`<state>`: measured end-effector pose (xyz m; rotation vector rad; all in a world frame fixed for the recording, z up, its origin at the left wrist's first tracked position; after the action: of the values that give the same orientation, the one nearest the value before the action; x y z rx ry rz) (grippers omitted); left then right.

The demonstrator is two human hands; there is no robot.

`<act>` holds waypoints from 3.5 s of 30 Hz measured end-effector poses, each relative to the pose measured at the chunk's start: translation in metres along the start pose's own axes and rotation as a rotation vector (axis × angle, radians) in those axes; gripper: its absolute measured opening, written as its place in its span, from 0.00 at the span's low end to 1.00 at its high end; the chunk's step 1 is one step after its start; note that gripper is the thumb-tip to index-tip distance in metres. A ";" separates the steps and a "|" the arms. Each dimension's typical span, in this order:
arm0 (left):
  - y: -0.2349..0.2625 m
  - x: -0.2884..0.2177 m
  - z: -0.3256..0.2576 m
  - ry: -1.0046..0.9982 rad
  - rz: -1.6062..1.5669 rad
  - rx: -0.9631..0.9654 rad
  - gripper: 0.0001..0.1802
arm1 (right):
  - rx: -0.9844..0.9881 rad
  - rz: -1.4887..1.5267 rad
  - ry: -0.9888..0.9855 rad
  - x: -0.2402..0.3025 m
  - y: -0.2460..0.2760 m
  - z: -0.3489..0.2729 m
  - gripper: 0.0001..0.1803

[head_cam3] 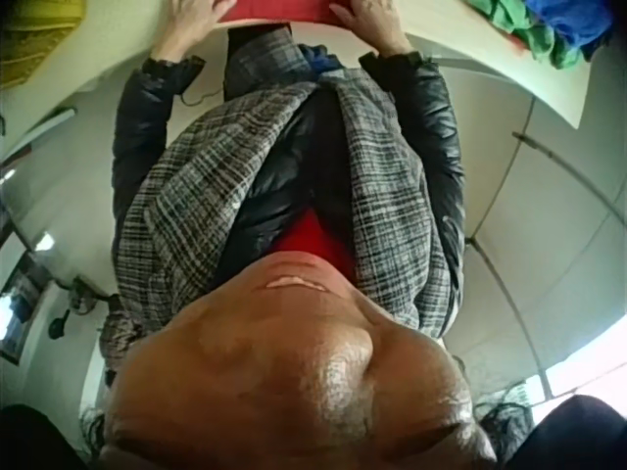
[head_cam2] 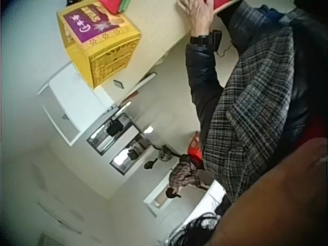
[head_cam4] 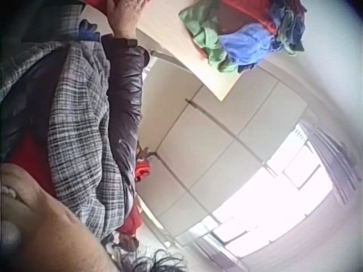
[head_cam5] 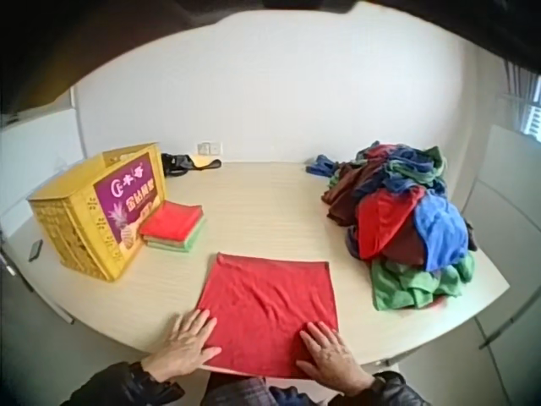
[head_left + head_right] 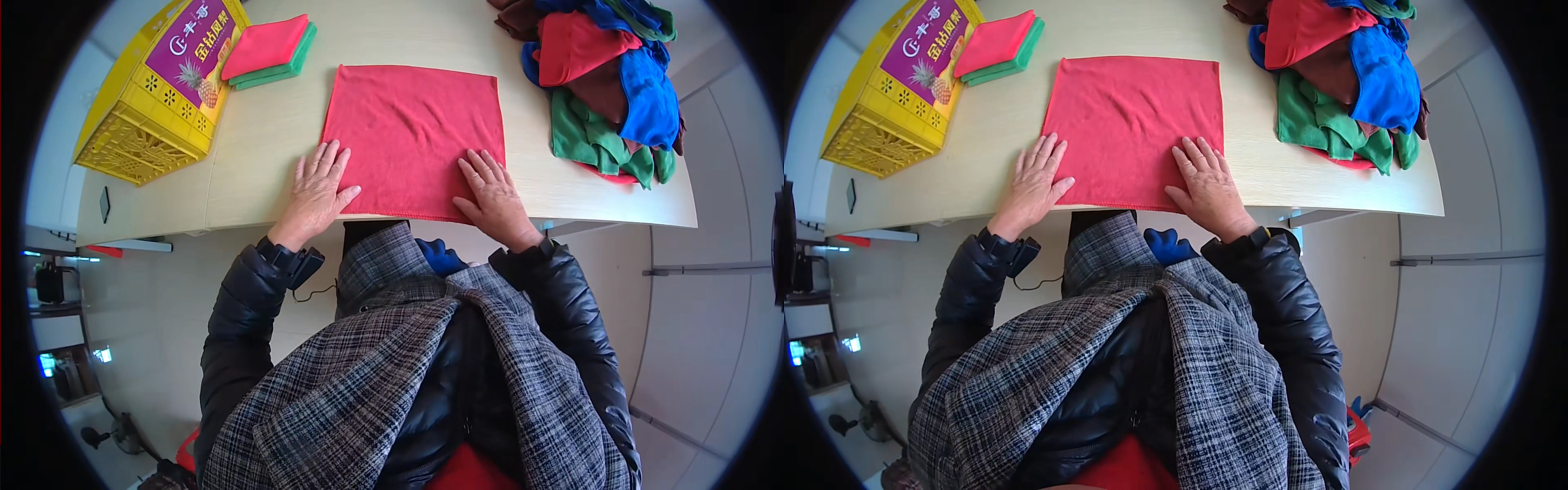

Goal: Fold various colored cloths into rectangular shapes on a workspace table.

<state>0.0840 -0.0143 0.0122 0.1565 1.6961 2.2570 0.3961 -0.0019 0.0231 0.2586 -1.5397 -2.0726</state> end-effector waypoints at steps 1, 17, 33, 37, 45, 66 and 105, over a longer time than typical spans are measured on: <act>0.007 -0.003 0.006 0.001 0.009 0.041 0.39 | 0.047 0.053 -0.008 0.002 0.005 0.003 0.35; -0.008 -0.023 0.037 -0.117 -0.072 0.037 0.37 | 0.304 0.520 -0.086 -0.042 0.017 0.054 0.31; 0.005 -0.009 -0.010 -0.071 0.008 0.070 0.37 | 0.157 -0.183 0.034 -0.074 -0.058 0.136 0.43; 0.020 0.000 -0.018 -0.021 0.024 0.134 0.37 | 0.181 -0.172 0.005 -0.085 -0.060 0.135 0.45; 0.003 -0.004 0.091 -0.063 -0.021 0.026 0.35 | 0.142 -0.069 0.096 -0.008 -0.045 0.138 0.41; -0.047 0.068 0.146 0.273 -0.046 0.003 0.40 | 0.179 -0.243 -0.111 -0.099 -0.058 0.152 0.42; -0.054 0.100 0.125 0.508 0.096 -0.096 0.41 | 0.054 -0.162 -0.162 -0.138 -0.079 0.170 0.45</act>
<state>0.0330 0.1447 -0.0125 -0.3991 1.8324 2.6009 0.4096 0.2266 -0.0170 0.2478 -1.7229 -2.2262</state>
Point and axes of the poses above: each hand's wrist, its own z-axis towards the middle knuckle, its own y-axis out of the back of the hand, x = y × z, the point moved 4 cm from there along z, towards the middle knuckle, and after that the axes turned 9 degrees about -x, right-handed, at the moved point
